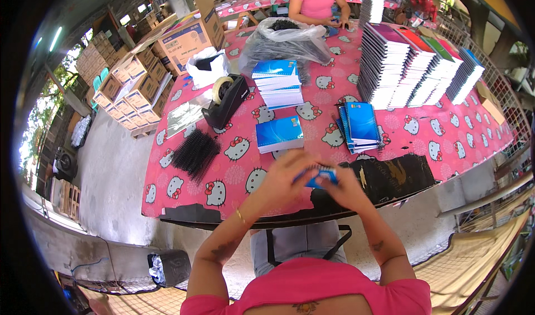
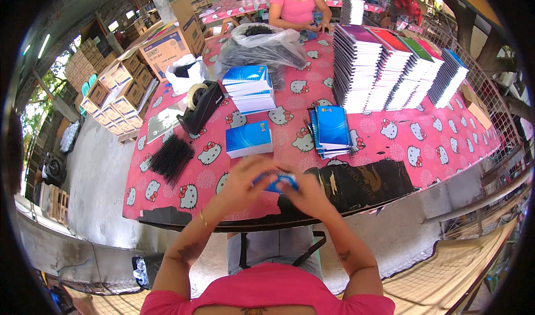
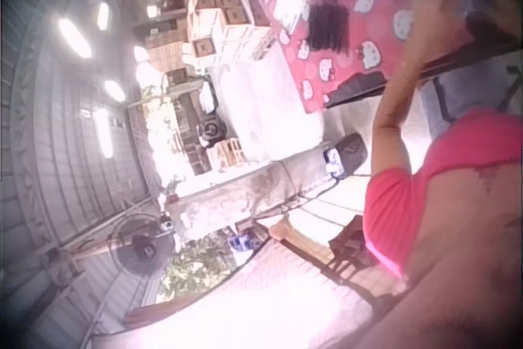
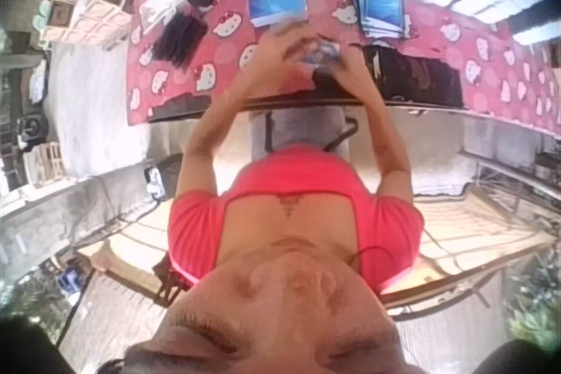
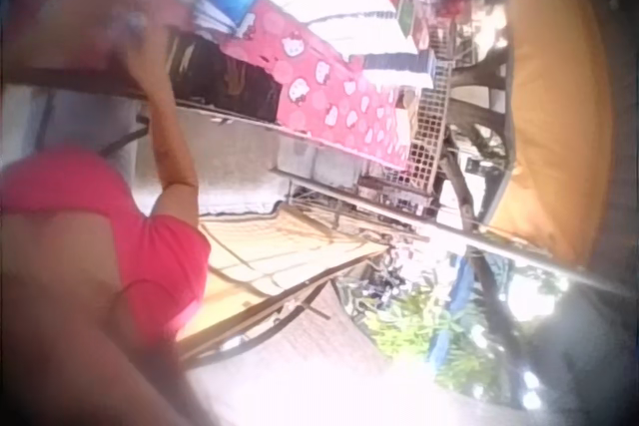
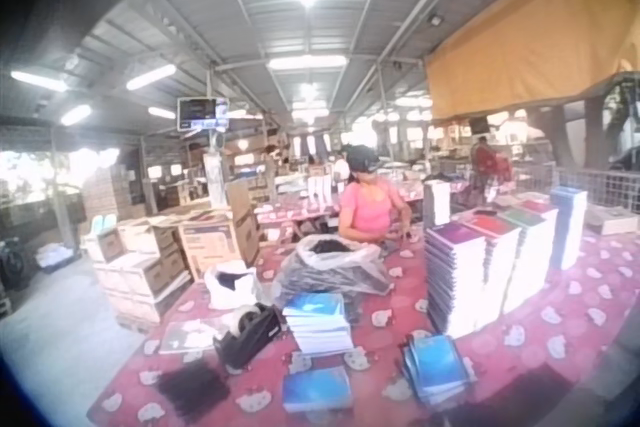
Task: The person repeatedly picks up blue spiral-bound notebooks from a pile on a pink Hello Kitty tablecloth, aligns them, and places them into a growing stack. The hands remain in view throughout, performing the same pick-and-place motion.
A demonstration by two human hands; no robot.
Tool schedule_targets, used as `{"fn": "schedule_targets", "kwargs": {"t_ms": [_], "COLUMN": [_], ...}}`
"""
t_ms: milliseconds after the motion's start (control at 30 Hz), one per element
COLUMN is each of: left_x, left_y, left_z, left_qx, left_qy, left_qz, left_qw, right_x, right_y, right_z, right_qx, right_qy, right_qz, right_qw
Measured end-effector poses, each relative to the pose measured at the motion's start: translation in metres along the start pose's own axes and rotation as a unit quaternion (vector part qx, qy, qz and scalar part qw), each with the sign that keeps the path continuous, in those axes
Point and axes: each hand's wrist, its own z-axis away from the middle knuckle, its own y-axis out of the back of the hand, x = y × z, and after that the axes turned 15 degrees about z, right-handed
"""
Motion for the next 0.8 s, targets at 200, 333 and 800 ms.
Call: {"fn": "schedule_targets", "kwargs": {"t_ms": [200,333,800], "left_x": [-0.100,-0.097,-0.047], "left_y": [0.025,0.029,0.050], "left_z": [0.018,0.026,-0.003], "left_qx": [-0.007,-0.058,0.038], "left_qy": [-0.015,0.001,-0.005], "left_qz": [-0.273,-0.265,-0.197], "left_qw": [0.962,0.962,0.980], "right_x": [0.068,0.079,0.030], "right_y": [0.065,0.063,-0.030], "right_z": [-0.042,-0.051,-0.015], "right_qx": [0.127,0.057,0.083], "right_qy": [0.048,0.006,0.008], "right_qz": [0.451,0.537,0.008], "right_qw": [0.882,0.842,0.996]}}
